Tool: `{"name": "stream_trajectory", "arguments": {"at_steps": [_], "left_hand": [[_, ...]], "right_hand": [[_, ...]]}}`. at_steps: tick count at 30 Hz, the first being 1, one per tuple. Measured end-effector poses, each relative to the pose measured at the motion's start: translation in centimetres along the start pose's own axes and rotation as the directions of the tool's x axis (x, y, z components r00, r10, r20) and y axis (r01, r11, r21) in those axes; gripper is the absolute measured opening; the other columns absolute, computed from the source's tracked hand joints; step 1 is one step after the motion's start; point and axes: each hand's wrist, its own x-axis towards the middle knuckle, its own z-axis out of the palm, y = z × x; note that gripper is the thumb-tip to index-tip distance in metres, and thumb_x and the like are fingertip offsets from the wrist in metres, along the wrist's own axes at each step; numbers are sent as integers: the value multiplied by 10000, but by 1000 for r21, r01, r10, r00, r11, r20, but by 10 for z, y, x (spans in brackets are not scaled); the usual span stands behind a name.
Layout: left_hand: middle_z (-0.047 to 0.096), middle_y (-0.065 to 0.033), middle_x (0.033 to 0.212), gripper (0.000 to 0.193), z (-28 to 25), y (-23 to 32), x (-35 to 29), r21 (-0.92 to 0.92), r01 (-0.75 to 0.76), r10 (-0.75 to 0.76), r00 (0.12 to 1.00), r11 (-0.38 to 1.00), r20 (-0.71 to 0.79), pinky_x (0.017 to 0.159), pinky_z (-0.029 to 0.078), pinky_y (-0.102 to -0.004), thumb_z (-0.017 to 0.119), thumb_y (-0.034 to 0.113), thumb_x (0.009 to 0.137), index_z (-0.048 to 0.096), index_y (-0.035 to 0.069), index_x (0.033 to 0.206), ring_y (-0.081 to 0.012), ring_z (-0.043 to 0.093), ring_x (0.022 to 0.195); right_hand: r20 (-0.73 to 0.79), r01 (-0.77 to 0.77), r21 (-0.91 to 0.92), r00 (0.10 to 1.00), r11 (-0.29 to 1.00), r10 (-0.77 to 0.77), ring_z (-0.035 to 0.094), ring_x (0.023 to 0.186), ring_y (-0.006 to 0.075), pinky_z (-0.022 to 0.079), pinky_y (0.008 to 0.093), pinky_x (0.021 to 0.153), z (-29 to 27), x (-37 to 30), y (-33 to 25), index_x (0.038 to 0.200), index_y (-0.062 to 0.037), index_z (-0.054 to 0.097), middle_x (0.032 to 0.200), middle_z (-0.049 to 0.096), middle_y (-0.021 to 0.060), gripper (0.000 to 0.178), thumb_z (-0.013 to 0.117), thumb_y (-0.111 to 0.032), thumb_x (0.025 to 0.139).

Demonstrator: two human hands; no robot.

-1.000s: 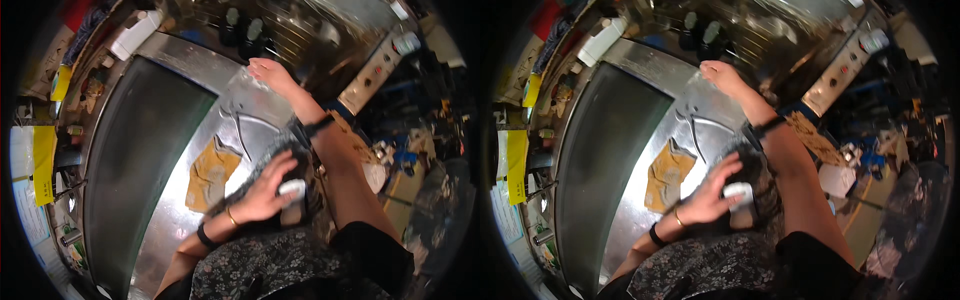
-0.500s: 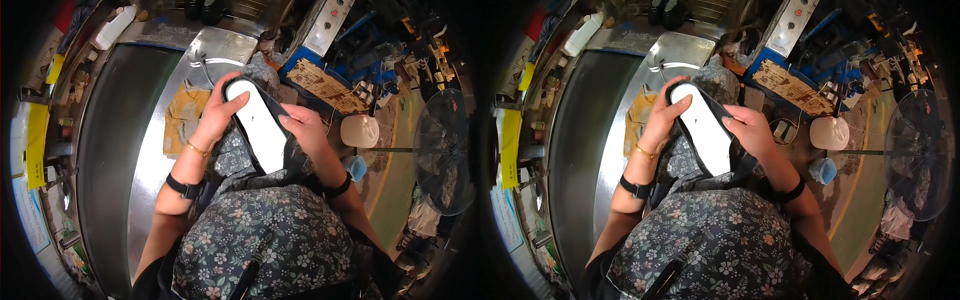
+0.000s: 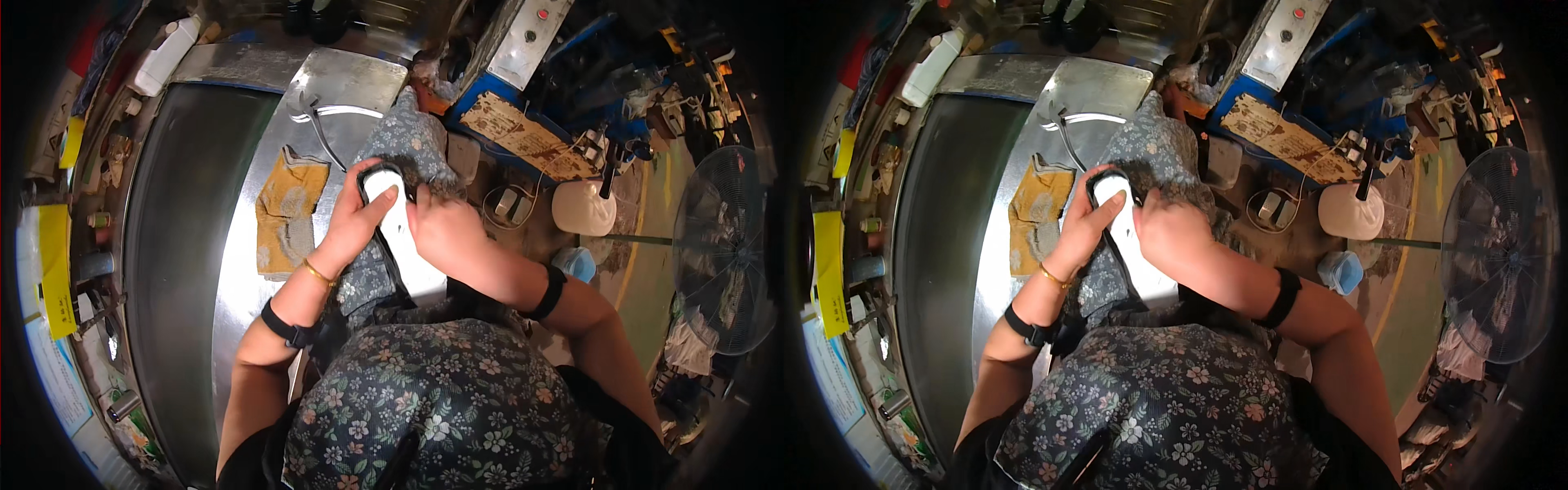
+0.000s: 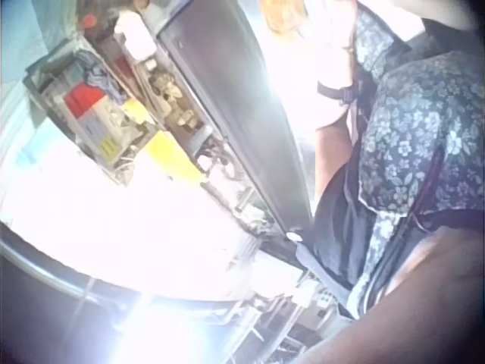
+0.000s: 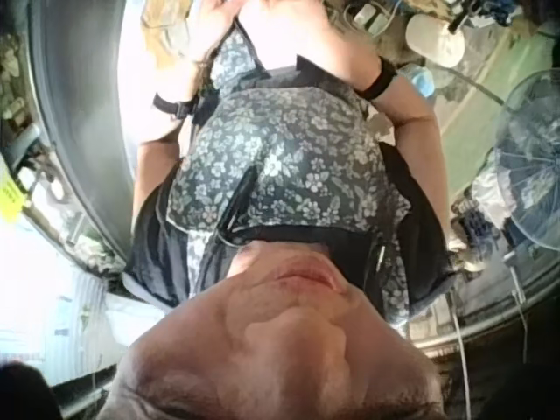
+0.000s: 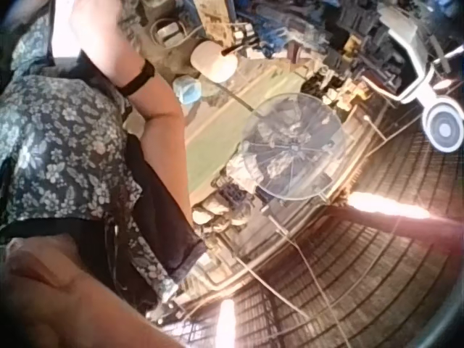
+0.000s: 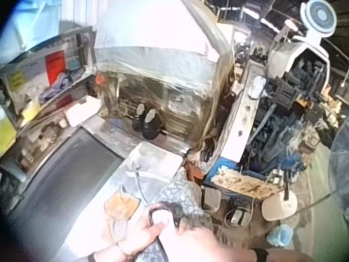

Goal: Operator assembles shoe components and operates industrial machinery for shoe construction.

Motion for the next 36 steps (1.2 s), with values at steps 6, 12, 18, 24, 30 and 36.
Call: {"name": "stream_trajectory", "arguments": {"at_steps": [6,12,18,24,30,36], "left_hand": [[591,-64,1151,547,3,6,18,168,-15,5,998,986,56,933,461,-272,665,150,947,377,23,1394,-126,542,1065],[580,-113,1314,508,6,12,14,-678,65,67,984,732,167,1082,387,-355,516,249,1013,388,1,1438,-213,533,1228],[708,-166,902,383,29,9,-20,477,377,-4,787,794,-617,757,546,-391,430,311,1022,640,-9,1031,-310,687,829],[651,-176,689,294,22,17,-28,991,129,402,906,46,-137,568,542,-415,502,253,974,603,-8,886,-347,665,619],[611,-290,1074,506,35,-13,-58,930,-99,474,876,354,-87,742,531,-465,503,169,955,400,-119,1359,-434,627,881],[622,-187,1166,425,33,-34,-48,509,-113,309,895,854,-320,875,496,-375,510,262,1001,486,-17,1322,-301,619,1010]], "right_hand": [[142,-208,271,974,940,174,688,806,343,545,394,725,-9,-20,11,1205,72,559,895,687,191,442,482,-313,1002],[264,-419,774,895,475,360,660,910,419,503,464,784,0,-39,11,1263,65,487,939,656,295,448,446,-320,1038],[150,-352,670,926,654,345,653,772,454,517,491,669,-6,-15,-25,1291,124,428,859,650,308,488,459,-281,1021],[48,-296,574,943,763,330,635,735,486,512,524,648,3,-20,-34,1361,128,334,808,642,315,542,491,-243,998],[-101,-183,693,933,697,346,624,861,509,513,531,704,26,-30,-25,1400,62,331,1000,615,354,525,510,-213,990],[-131,-164,719,922,675,364,608,979,502,501,517,788,44,-42,-16,1399,44,347,1090,606,330,476,475,-201,1012]]}}
